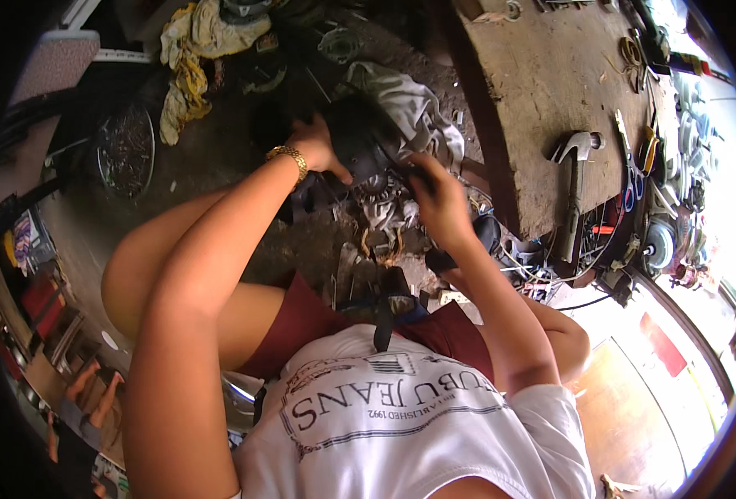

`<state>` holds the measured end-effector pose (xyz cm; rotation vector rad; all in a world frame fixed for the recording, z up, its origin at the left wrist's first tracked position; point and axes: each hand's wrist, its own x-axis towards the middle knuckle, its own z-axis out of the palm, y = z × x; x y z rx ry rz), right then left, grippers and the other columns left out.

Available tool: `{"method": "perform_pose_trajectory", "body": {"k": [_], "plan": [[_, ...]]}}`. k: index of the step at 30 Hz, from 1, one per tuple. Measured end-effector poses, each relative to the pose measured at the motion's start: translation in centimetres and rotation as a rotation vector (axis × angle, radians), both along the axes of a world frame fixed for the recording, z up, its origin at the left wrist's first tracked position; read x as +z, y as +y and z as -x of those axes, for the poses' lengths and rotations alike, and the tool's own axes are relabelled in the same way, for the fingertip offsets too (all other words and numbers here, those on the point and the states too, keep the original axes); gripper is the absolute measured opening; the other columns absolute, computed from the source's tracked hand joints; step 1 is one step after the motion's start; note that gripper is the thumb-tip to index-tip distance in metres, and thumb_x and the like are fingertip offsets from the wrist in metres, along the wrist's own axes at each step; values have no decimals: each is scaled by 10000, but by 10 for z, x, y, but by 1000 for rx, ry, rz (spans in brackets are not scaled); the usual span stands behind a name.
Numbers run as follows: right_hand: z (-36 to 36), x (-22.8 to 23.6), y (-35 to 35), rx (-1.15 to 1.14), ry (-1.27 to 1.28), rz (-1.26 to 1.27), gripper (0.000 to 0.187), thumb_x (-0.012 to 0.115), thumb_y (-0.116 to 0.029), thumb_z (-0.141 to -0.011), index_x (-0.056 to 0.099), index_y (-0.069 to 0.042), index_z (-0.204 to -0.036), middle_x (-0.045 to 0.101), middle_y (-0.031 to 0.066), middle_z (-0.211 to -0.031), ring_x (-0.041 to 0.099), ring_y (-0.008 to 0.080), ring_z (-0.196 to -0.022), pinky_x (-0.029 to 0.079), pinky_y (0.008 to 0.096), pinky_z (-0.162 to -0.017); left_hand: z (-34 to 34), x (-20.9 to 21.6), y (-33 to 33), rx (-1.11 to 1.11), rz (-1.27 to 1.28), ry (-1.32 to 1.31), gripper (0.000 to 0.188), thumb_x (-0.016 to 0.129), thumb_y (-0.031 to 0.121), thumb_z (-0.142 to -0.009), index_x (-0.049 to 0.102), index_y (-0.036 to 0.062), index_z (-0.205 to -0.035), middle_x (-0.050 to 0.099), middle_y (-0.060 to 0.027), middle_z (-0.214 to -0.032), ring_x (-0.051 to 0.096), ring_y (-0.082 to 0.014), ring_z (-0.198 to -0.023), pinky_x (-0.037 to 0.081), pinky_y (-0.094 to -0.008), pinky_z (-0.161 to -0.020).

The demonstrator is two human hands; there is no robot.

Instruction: The person disassembles an alternator while sitting on the floor, using a screwdriver to remove internal components and a cloth to hold the metal housing.

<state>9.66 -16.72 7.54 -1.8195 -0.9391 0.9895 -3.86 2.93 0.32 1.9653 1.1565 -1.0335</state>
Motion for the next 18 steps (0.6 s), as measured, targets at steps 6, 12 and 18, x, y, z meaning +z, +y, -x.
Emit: {"method": "perform_pose_trajectory", "body": {"k": [6, 12, 18], "plan": [[-6, 29, -58, 51, -34, 106, 230, 510, 74, -928, 627, -1, -1112, 707, 136, -1000, 668, 184, -918, 511, 301, -822, 3, 1, -10, 59, 2, -35, 1489, 980, 443, -395, 121, -99, -1484, 297, -417, -1433, 438, -472, -1306, 427, -413, -1081], [-6, -77, 35, -44, 33, -170, 341, 536, 89, -912, 590, -34, -1225, 658, 96, -1126, 644, 161, -995, 493, 271, -876, -3, -6, 3, -57, 30, -39, 1478, 957, 532, -394, 160, -85, -1475, 307, -388, -1445, 401, -455, -1344, 429, -409, -1086], [2, -54, 33, -67, 127, -223, 458, 558, -14, -934, 473, -26, -1384, 588, 160, -1304, 543, 204, -1218, 409, 303, -1016, 3, -4, 3, -77, -90, -67, 1461, 948, 531, -422, 154, -64, -1495, 347, -310, -1479, 447, -399, -1335, 455, -428, -1060]]}}
